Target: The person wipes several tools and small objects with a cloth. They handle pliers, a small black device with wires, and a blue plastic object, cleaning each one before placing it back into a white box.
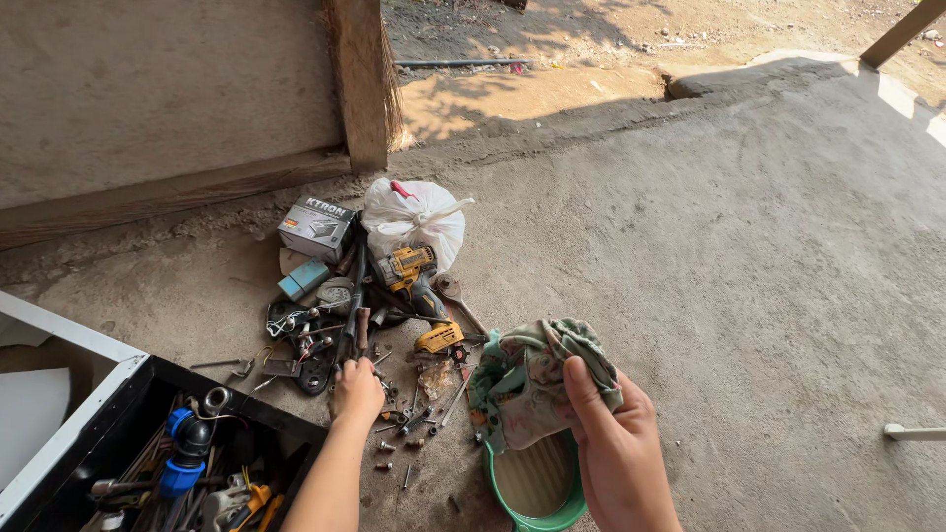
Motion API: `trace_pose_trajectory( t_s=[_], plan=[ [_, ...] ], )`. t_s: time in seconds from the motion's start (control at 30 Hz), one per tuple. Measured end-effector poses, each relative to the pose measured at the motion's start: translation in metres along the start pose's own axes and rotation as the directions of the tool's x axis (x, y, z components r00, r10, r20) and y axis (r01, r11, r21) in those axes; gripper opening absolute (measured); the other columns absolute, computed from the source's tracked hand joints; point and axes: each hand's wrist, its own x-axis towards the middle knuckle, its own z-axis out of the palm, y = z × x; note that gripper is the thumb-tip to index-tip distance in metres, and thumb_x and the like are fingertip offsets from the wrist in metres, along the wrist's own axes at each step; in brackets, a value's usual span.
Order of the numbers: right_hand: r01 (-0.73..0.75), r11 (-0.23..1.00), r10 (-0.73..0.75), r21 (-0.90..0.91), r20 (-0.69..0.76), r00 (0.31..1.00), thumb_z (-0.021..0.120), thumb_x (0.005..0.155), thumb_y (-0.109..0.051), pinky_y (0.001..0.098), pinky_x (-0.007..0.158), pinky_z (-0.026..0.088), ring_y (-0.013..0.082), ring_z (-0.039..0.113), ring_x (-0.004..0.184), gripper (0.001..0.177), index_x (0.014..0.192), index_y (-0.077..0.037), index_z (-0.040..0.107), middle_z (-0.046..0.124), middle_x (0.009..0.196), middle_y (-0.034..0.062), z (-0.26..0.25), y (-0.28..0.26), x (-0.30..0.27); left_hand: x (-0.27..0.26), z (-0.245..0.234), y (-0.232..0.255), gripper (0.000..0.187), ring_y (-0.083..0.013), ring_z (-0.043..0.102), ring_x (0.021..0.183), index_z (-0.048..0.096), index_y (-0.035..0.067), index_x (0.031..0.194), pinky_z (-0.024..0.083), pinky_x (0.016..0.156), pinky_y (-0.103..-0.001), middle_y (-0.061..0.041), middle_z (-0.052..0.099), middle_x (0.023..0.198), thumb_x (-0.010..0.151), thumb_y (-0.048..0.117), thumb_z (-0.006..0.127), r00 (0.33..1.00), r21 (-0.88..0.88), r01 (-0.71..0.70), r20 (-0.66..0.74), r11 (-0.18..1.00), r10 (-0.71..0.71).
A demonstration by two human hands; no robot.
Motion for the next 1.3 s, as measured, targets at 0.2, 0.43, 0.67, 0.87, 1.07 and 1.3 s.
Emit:
trace_pose_trajectory(
  t_s=[0.2,0.43,0.67,0.87,1.07,1.3],
  plan=[
    [-0.033,0.998,0.027,-0.056,-0.117,0.993,0.064,0.092,-0.021,0.0347,0.076,0.053,0.0162,0.068,0.086,0.036,0.114,0.006,0.073,0.077,0.095,0.0103,-0.003,0.009,0.009,0.022,-0.051,0.05,0.029,-0.0343,0.054,0.123,0.061,0.015,0.121,0.053,0.095,-0.047,-0.011,0.056,0.133,0.093,0.023,0.061,0.98,-0.154,0.094,-0.158,0.984,-0.118],
    [-0.019,0.928,-0.059,-0.371,-0.198,0.978,0.068,0.091,-0.025,0.0326,0.078,0.055,0.0158,0.071,0.087,0.038,0.114,0.004,0.079,0.081,0.094,0.0133,-0.01,0.008,0.018,0.016,-0.065,0.062,0.034,-0.0305,0.052,0.133,0.065,0.024,0.128,0.046,0.108,-0.048,-0.01,0.054,0.141,0.094,0.028,0.063,0.946,0.038,0.298,0.119,0.954,-0.3],
    [-0.017,0.976,-0.047,-0.217,-0.289,0.956,0.066,0.094,-0.024,0.0364,0.076,0.055,0.0185,0.07,0.084,0.035,0.111,0.005,0.076,0.078,0.093,0.0131,-0.01,0.012,0.031,0.018,-0.049,0.061,0.045,-0.0326,0.054,0.127,0.06,0.011,0.129,0.048,0.102,-0.047,-0.016,0.056,0.135,0.09,0.033,0.067,0.964,0.13,0.263,-0.002,0.956,-0.265],
    [0.066,0.919,-0.218,-0.388,-0.364,0.905,0.062,0.098,-0.027,0.0322,0.078,0.056,0.0147,0.069,0.086,0.032,0.107,0.001,0.074,0.076,0.093,0.0077,-0.007,0.006,0.039,0.024,-0.023,0.085,0.031,-0.0247,0.061,0.117,0.065,0.011,0.12,0.048,0.103,-0.046,-0.01,0.063,0.126,0.094,0.028,0.061,0.997,0.238,-0.056,0.056,0.97,0.044],
    [0.232,0.788,-0.448,-0.57,-0.272,0.852,0.06,0.103,-0.027,0.0276,0.081,0.052,0.0111,0.063,0.091,0.031,0.099,0.001,0.072,0.064,0.102,0.0021,-0.004,-0.005,0.034,-0.012,0.026,0.116,0.022,-0.0248,0.068,0.114,0.07,0.017,0.112,0.047,0.104,-0.047,-0.007,0.07,0.118,0.099,0.032,0.059,0.927,0.139,-0.15,0.363,0.979,0.09],
    [0.243,0.761,-0.498,-0.602,-0.301,0.813,0.06,0.103,-0.026,0.0283,0.079,0.049,0.0096,0.057,0.09,0.029,0.098,0.0,0.071,0.059,0.103,0.0022,-0.02,-0.015,0.027,-0.051,0.067,0.132,0.026,-0.027,0.062,0.119,0.065,0.015,0.114,0.049,0.1,-0.046,-0.008,0.064,0.121,0.093,0.031,0.065,0.949,0.208,-0.279,0.211,0.938,0.235]
  ],
)
